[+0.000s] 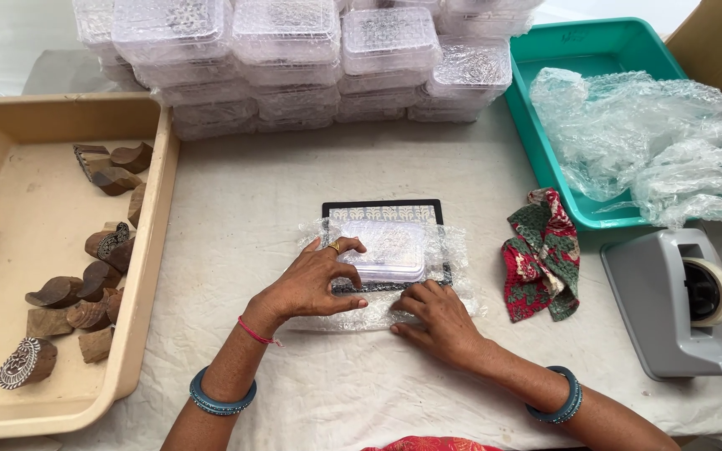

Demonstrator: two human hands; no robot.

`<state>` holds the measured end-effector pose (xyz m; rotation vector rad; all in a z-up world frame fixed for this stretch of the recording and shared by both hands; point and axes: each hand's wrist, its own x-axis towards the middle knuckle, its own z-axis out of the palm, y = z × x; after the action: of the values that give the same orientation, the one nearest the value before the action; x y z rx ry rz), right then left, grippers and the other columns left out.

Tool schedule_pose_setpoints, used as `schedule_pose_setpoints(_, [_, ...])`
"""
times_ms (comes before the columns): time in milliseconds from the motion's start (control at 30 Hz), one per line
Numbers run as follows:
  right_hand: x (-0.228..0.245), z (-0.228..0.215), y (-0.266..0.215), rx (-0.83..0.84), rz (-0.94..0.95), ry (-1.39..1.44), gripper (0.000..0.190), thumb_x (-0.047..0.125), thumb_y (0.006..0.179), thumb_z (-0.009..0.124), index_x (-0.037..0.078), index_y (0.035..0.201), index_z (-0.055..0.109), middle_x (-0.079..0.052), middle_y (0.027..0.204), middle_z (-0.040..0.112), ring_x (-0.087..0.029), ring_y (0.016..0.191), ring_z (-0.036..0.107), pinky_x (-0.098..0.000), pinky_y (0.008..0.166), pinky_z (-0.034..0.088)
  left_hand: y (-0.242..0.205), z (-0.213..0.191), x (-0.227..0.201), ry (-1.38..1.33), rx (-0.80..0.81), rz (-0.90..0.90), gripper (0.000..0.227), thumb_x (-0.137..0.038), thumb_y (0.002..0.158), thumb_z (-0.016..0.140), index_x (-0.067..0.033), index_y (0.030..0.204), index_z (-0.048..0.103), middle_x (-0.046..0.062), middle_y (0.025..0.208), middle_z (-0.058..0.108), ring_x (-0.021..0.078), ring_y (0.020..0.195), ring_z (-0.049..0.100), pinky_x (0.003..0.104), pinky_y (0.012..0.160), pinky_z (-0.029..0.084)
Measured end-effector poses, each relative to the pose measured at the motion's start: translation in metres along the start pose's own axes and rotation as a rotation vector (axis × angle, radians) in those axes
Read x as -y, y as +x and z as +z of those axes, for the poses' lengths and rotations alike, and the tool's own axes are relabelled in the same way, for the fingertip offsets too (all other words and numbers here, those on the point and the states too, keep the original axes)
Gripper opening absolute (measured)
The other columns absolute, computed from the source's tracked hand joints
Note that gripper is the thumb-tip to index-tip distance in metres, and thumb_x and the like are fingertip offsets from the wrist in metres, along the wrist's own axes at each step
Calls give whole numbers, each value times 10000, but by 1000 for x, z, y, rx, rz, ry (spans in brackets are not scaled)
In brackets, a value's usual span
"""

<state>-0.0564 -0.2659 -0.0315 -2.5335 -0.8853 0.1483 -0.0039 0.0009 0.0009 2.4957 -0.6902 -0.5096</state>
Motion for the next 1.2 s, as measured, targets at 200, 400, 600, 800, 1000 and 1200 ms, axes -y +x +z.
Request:
schedule_pose_setpoints(200, [5,7,5,179,92,-59,193,314,939,684,125,980,693,-31,1010,613,-217,993,524,-402,831,409,0,4,4,-3,-9,9,508,-658,737,726,-195,925,818,11,1494,481,224,1316,546,562,1274,166])
schedule_pose_setpoints(400, [-7,17,3,-275,-170,2,198,105,899,614,40,1079,564,-118,1012,614,-273,950,567,-424,799,420,-3,-5,-10,62,69,-41,624,-722,646,766,-191,972,807,-2,1518,430,227,1370,487,603,1260,119])
schedule_pose_setpoints(600, [-24,8,17,-286,-107,-90,115,108,975,641,75,961,532,-92,743,591,-275,626,577,-435,676,462,-2,1,-5,124,19,37,760,-695,616,833,-168,1157,748,34,1526,410,262,1361,443,608,1203,115])
schedule_pose_setpoints(800, [-31,-9,31,-355,-293,-43,242,172,918,698,46,1098,596,-86,832,626,-236,656,628,-395,538,511,1,-13,-11,-92,-5,-95,370,-388,989,559,-83,1035,764,-43,1430,590,172,1032,689,381,1040,530])
schedule_pose_setpoints(1000, [-47,-21,20,-36,-102,-227,260,324,976,710,84,886,667,-57,846,625,-205,745,636,-384,625,544,6,-6,4,-219,-90,-37,307,-301,944,630,-105,1148,748,-14,1348,688,188,984,739,341,929,601])
schedule_pose_setpoints(1200, [-20,-82,53,-349,-414,-282,216,306,854,690,111,769,658,-140,1265,650,-385,1233,589,-471,912,509,12,-6,15,-305,-195,50,308,-275,883,704,-122,1128,810,87,1252,752,217,1058,724,376,900,604])
